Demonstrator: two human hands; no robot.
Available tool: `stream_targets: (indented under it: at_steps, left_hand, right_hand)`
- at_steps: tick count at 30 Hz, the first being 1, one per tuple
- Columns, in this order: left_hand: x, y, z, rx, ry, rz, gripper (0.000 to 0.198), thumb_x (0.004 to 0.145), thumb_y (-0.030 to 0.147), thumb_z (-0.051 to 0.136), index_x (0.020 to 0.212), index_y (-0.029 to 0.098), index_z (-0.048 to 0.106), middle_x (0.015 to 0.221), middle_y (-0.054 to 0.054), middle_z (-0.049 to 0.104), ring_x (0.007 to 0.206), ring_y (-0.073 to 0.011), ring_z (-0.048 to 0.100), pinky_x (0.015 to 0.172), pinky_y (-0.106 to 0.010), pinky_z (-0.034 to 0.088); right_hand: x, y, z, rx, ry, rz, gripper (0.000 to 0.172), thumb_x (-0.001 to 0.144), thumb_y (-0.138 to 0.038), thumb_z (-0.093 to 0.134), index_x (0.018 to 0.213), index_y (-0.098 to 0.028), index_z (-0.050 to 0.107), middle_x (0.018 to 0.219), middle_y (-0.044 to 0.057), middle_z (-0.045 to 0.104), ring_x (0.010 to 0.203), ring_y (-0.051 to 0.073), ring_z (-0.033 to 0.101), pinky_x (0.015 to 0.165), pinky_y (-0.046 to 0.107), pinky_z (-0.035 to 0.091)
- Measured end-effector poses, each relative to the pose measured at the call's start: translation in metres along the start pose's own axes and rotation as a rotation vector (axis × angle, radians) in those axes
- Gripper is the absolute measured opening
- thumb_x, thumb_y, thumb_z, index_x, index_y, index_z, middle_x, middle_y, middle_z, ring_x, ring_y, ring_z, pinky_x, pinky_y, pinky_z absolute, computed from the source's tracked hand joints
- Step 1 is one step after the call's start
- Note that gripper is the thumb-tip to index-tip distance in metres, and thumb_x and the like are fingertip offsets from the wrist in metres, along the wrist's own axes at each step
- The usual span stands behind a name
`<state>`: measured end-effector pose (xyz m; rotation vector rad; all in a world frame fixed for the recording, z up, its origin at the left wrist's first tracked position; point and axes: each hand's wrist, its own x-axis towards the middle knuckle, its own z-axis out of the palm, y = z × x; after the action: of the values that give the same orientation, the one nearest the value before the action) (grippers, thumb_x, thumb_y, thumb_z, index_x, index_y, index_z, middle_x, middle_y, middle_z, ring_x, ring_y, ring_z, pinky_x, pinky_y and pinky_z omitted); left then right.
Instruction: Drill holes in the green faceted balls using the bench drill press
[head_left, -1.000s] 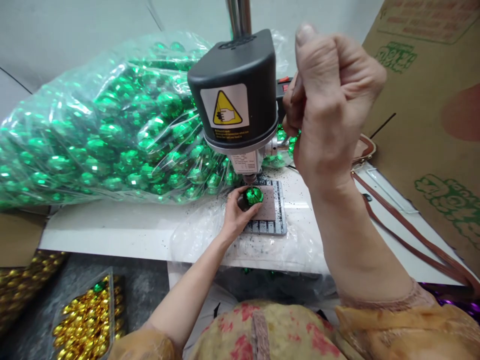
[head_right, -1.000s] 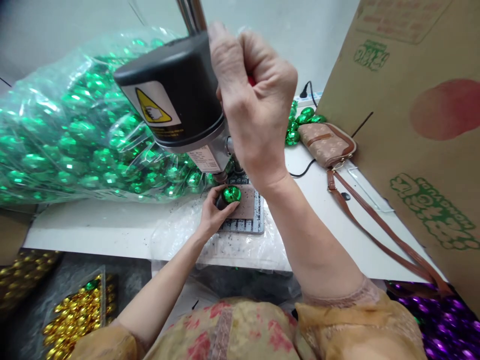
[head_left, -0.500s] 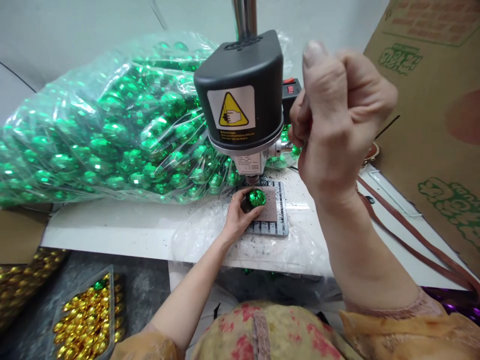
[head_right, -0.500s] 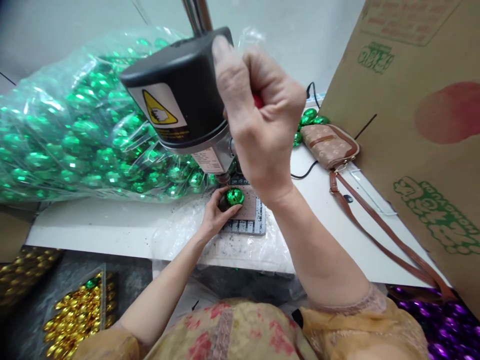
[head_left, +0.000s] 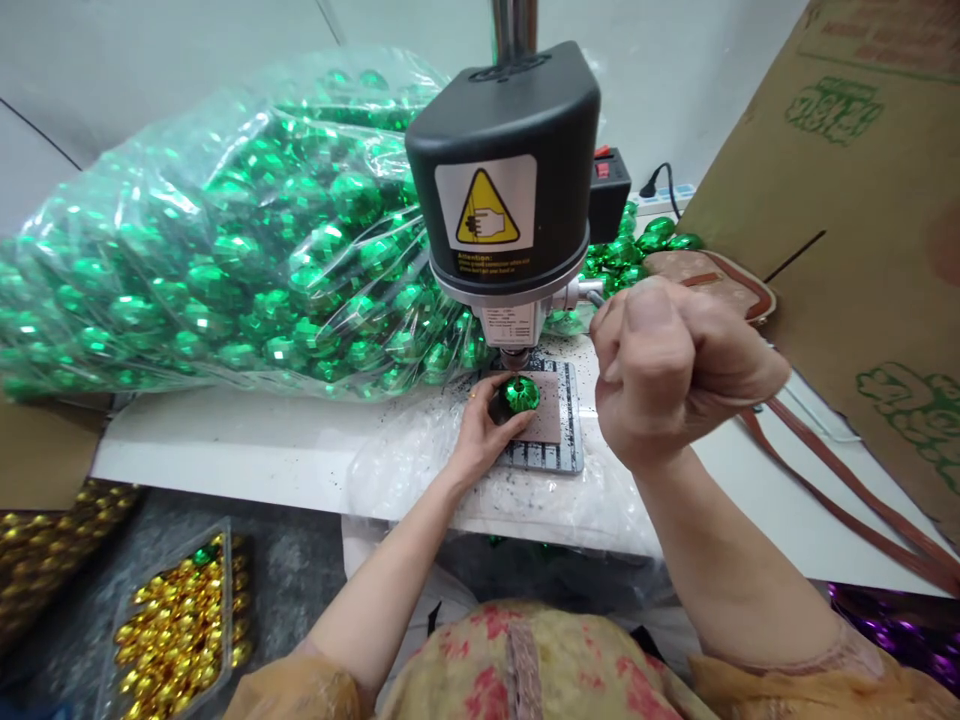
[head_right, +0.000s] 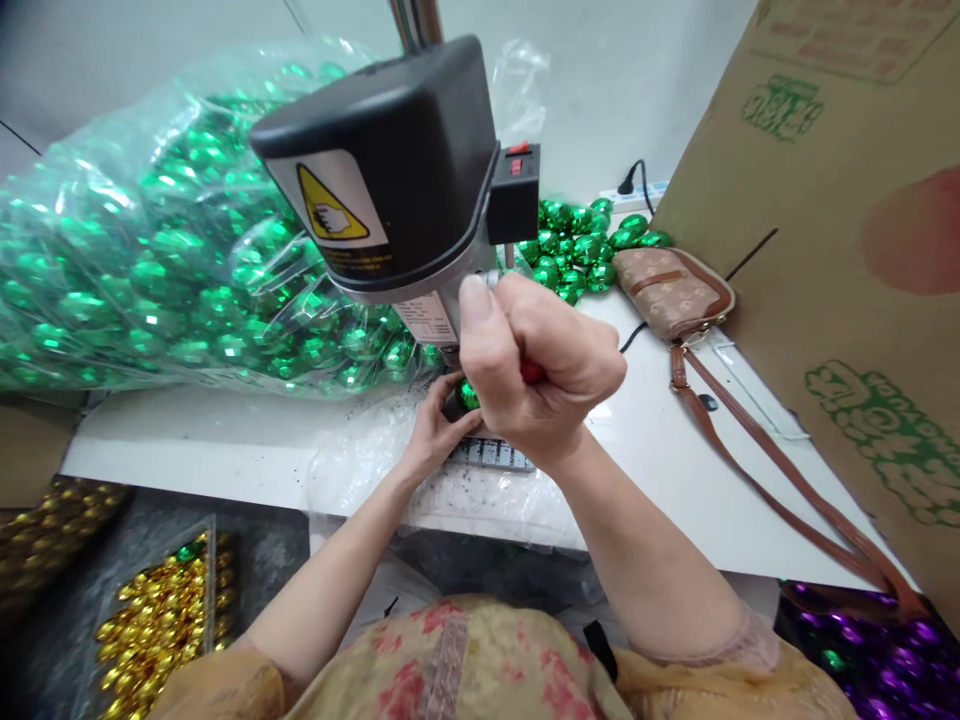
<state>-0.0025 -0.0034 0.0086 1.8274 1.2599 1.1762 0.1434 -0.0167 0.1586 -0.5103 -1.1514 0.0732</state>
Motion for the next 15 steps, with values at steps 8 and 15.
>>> stream_targets:
  at_steps: [8, 15]
  left_hand:
    - [-0.001, 0.0, 0.0, -0.023, -0.001, -0.005, 0.05, 0.079, 0.035, 0.079, 0.124, 0.022, 0.06, 0.125, -0.01, 0.066, 0.12, -0.0261, 0.059, 0.104, -0.041, 0.045]
    - [0.0, 0.002, 0.0, -0.038, -0.025, -0.015, 0.05, 0.08, 0.038, 0.078, 0.124, 0.023, 0.06, 0.125, -0.009, 0.065, 0.12, -0.0257, 0.057, 0.106, -0.042, 0.042]
  right_hand:
    - [-0.004, 0.008, 0.0, 0.102, 0.015, -0.066, 0.05, 0.09, -0.019, 0.056, 0.056, -0.015, 0.019, 0.051, -0.006, 0.023, 0.044, 0.002, 0.032, 0.046, 0.024, 0.023]
    - [-0.008, 0.016, -0.003, 0.071, -0.005, -0.227, 0.046, 0.089, -0.014, 0.053, 0.058, -0.018, 0.019, 0.05, -0.006, 0.022, 0.045, 0.004, 0.025, 0.045, 0.025, 0.027]
